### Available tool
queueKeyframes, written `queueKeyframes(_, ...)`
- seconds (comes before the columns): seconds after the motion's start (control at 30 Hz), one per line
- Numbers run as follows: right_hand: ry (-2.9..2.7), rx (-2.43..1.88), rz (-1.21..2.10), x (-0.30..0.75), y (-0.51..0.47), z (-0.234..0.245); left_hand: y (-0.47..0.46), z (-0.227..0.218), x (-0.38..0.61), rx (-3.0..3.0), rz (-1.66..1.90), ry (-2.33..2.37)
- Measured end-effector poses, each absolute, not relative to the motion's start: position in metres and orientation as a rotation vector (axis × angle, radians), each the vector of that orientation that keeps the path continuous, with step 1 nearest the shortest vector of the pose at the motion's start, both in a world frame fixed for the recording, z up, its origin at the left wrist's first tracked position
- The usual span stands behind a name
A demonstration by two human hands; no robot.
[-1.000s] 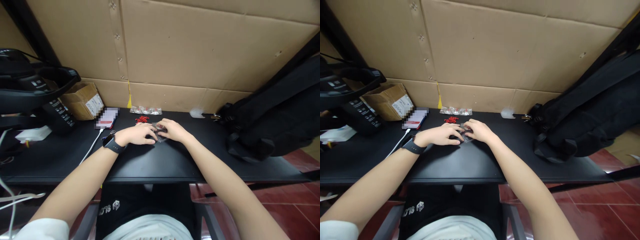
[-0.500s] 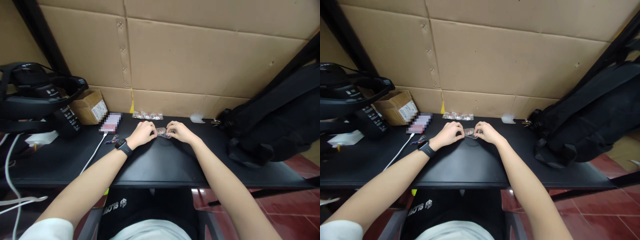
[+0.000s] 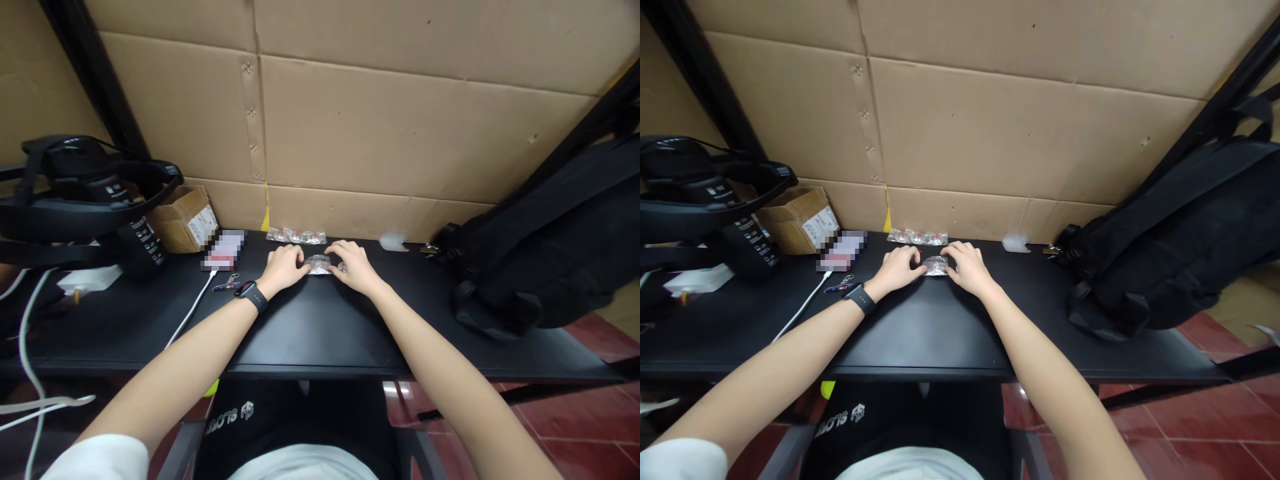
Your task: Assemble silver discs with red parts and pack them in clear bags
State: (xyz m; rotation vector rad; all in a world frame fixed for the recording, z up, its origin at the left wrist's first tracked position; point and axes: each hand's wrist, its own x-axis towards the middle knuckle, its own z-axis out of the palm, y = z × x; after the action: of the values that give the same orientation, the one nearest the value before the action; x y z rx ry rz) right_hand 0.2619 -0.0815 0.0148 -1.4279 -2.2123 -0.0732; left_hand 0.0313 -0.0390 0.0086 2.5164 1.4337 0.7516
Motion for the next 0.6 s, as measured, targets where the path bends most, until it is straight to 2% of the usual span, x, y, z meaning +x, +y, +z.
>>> queueKeyframes(0.17,-2.374,-1.383,0.061,0.256,-0.086,0.016,-0.045,0.01,0.03,2.656,0.699,1.085)
queueKeyframes(0.3,-2.28,-1.478,0.174,0.255,-0.081,0.008,-0.047,0.011,0.029,2.647,0.612,1.13)
queueKeyframes(0.43,-2.15,-1.455,0.354,0.258,-0.076,0.008,-0.041,0.01,0.027,2.583,0.658,1.181)
queueKeyframes(0.6,-2.076,-1.421,0.4,0.26,-0.074,0.009,-0.032,0.009,0.026,2.397,0.73,1.172)
